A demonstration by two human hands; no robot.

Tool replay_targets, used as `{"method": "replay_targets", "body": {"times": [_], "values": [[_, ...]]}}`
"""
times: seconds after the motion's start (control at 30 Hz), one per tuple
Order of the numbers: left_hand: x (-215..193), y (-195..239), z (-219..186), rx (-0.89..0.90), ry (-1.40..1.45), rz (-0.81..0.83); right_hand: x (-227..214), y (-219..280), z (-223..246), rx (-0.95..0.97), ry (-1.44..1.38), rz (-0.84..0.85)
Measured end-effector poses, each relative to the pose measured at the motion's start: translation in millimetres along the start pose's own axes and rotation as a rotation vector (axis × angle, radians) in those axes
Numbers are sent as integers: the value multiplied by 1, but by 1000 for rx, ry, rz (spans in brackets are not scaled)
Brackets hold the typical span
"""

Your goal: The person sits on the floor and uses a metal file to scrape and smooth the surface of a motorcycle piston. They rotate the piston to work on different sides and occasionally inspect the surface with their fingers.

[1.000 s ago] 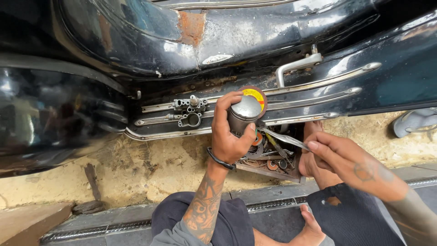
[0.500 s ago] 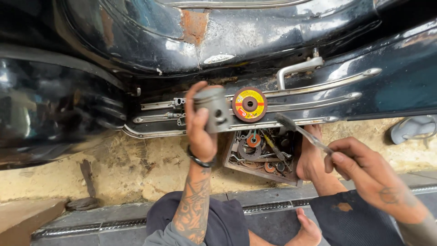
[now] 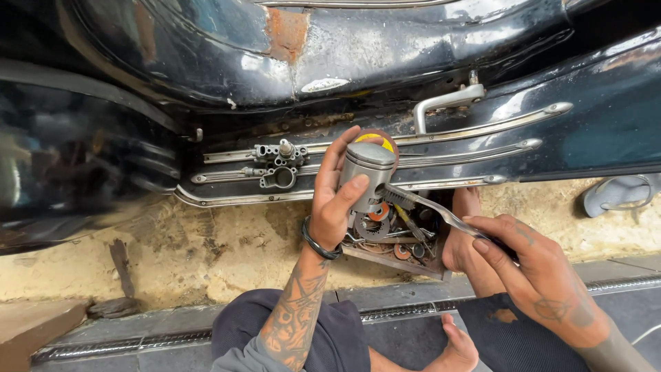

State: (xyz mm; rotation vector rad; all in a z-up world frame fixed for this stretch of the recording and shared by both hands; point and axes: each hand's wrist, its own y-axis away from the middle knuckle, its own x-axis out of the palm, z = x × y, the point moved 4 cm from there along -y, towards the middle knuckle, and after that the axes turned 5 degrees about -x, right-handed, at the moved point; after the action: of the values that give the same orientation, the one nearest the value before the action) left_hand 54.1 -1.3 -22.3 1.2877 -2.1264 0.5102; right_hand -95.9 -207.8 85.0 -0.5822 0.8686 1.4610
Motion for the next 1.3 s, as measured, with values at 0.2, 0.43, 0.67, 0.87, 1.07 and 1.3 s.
{"method": "replay_targets", "body": {"times": [0.2,0.43,0.67,0.87,1.07,1.3], "values": [[16,3,-20,96,-245,-4,-5,3,11,75,100,-1],[14,3,-24,154,-207,16,-3,5,13,-48,172,-7],[16,2,-31,157,-397,13,10,4,19,-233,507,-19],[5,-2,-32,124,-473,0,36,-5,35,-275,761,-106],[-4,0,-39,201,-482,34,38,-28,-4,300,-393,259],[1,4,-48,313,-500,49,43,-32,-12,483,-930,402]]}}
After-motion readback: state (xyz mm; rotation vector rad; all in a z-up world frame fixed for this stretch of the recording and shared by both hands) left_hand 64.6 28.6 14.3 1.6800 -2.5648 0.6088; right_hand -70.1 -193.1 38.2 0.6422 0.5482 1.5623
